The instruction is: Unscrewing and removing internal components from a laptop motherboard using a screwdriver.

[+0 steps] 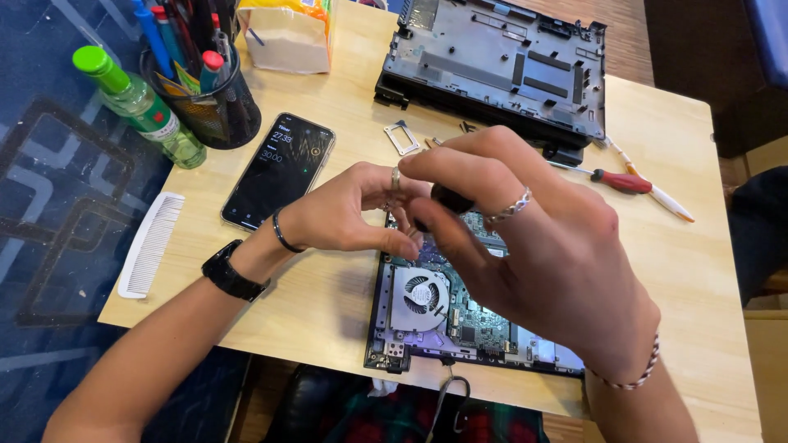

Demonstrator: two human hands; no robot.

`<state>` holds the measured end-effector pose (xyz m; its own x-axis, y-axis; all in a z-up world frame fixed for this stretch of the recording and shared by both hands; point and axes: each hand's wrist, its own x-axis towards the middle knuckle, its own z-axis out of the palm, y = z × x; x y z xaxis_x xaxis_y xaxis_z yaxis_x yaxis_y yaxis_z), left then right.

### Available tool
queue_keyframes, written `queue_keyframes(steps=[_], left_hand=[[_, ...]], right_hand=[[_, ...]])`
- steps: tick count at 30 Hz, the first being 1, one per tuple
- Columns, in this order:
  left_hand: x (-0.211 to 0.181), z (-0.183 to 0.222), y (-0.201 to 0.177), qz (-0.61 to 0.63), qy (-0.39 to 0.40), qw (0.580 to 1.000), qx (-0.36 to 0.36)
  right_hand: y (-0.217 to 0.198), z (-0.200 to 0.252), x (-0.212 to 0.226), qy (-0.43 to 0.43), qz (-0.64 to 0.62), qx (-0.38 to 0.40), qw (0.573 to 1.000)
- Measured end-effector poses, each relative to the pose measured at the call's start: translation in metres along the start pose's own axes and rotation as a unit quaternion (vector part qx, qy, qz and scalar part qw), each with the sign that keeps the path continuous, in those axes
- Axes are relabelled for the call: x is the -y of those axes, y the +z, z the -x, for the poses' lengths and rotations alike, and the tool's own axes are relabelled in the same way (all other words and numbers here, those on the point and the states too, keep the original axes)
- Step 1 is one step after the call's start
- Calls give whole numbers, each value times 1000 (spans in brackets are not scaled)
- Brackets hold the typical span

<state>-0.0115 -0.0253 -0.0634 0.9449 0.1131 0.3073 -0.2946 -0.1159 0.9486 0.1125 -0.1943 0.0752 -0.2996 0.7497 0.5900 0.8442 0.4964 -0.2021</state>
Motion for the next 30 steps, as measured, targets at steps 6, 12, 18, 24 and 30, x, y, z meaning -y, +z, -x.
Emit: queue_keyframes(steps=[6, 12, 18, 24, 30], left_hand=[[-11, -2, -2, -23, 72, 996, 40], [-14, -1, 3, -39, 58, 997, 14], [-12, 0, -4, -65, 50, 994, 72], [-2, -1, 4, -43, 38, 998, -11], [-23, -2, -6, -86, 10, 992, 90]], right_hand=[[-7, -1, 1, 22, -43, 30, 998], [-5, 9, 4, 23, 154, -1, 988], [-9, 5, 4, 51, 105, 38, 992], [-3, 7, 4, 20, 190, 0, 982], [-3, 12, 2, 68, 161, 19, 984]])
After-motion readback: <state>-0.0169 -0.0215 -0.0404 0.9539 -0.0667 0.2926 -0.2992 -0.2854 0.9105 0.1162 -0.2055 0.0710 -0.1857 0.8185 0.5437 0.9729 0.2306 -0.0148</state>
